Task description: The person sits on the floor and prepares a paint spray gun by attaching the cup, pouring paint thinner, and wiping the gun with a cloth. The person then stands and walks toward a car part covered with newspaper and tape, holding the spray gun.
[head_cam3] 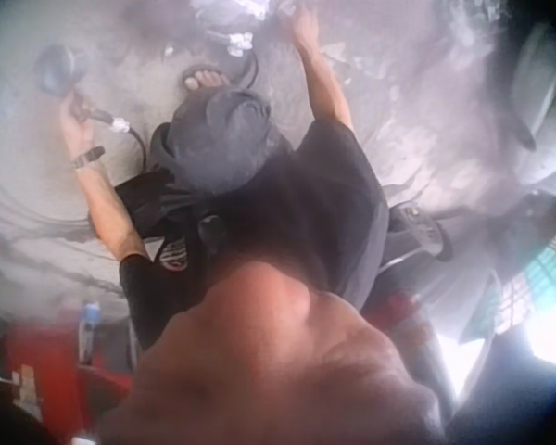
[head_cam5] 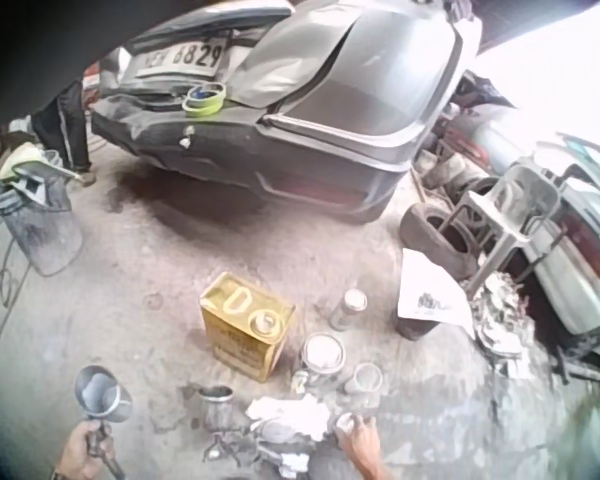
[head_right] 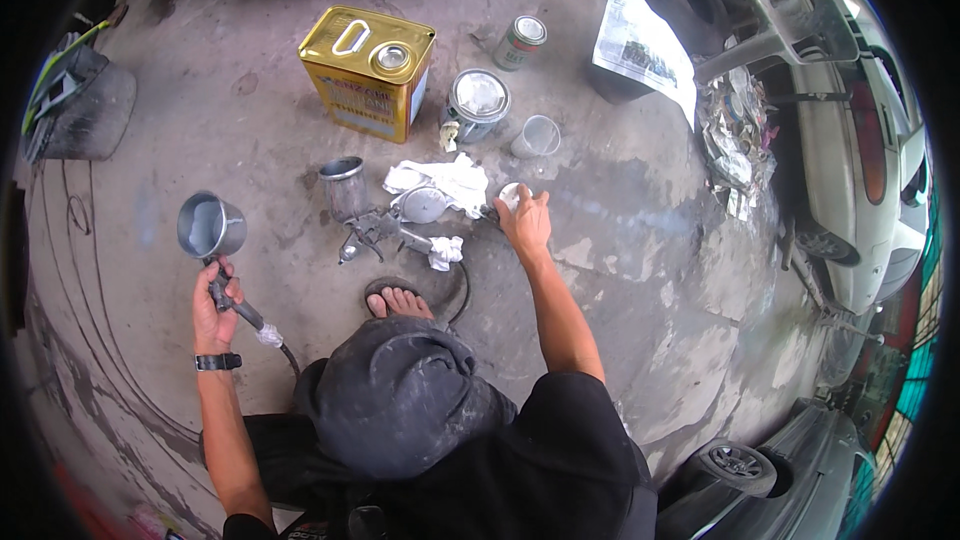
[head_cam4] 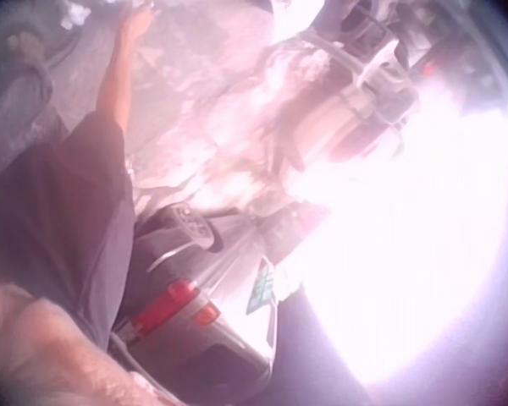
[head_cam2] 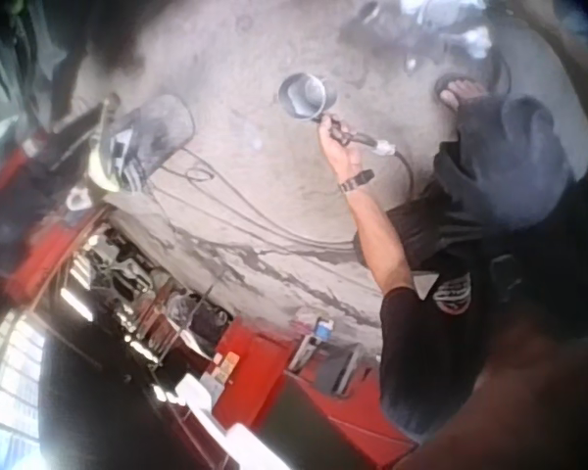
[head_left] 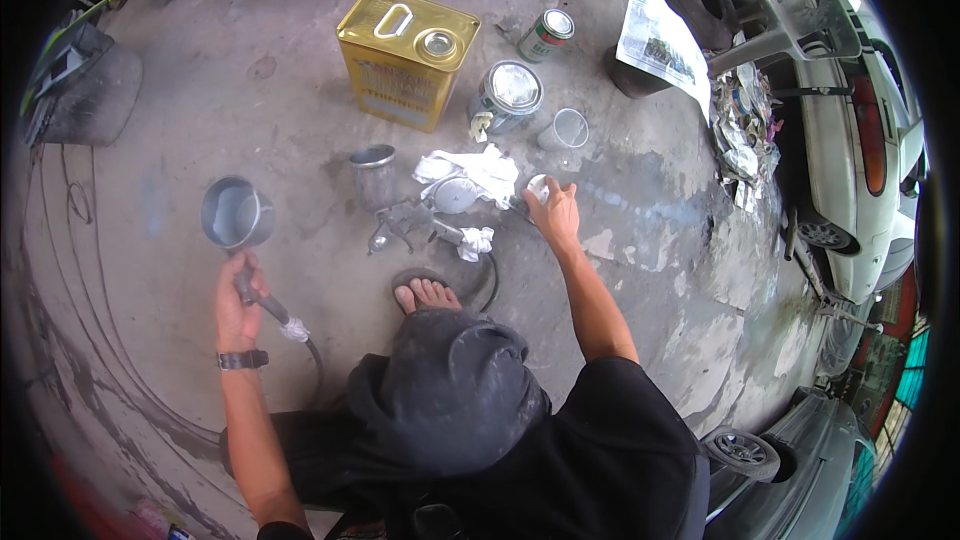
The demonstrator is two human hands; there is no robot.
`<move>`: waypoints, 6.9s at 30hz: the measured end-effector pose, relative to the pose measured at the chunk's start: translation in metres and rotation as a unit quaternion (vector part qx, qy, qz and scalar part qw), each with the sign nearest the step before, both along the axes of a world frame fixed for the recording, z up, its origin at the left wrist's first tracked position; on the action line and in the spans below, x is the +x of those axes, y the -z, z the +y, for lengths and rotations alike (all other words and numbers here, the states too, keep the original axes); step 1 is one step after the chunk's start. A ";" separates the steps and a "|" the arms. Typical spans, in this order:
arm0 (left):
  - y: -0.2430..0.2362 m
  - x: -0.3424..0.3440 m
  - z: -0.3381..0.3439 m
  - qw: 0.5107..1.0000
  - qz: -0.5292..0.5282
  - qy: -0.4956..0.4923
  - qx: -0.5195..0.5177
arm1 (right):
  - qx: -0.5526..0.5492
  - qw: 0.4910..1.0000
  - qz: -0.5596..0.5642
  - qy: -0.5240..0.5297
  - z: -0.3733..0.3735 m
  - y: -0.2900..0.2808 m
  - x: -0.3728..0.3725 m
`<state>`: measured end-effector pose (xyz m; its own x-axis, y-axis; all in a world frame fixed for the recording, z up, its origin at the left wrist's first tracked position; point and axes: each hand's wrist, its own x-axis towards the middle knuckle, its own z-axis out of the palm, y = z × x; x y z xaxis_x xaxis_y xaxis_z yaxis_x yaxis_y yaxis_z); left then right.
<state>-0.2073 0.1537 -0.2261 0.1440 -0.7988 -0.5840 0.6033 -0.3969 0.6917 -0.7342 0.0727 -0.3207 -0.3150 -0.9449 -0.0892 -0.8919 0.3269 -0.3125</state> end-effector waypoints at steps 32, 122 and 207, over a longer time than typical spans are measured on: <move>0.000 -0.004 0.018 0.999 0.021 -0.013 0.031 | 0.069 0.252 -0.964 -0.055 0.018 -0.114 0.108; -0.065 -0.028 0.020 0.992 -0.116 0.003 0.048 | -0.068 0.746 -0.215 -0.626 -0.050 -0.263 0.312; 0.006 -0.061 0.001 0.928 0.212 -0.300 -0.069 | 0.191 0.721 -0.266 -0.611 0.001 -0.144 0.361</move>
<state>-0.2679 0.1549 -0.2323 0.3677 -0.7210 -0.5873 0.9162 0.1725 0.3618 -0.3727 0.0735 -0.1762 0.9064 -0.3622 -0.2174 -0.3739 -0.4485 -0.8118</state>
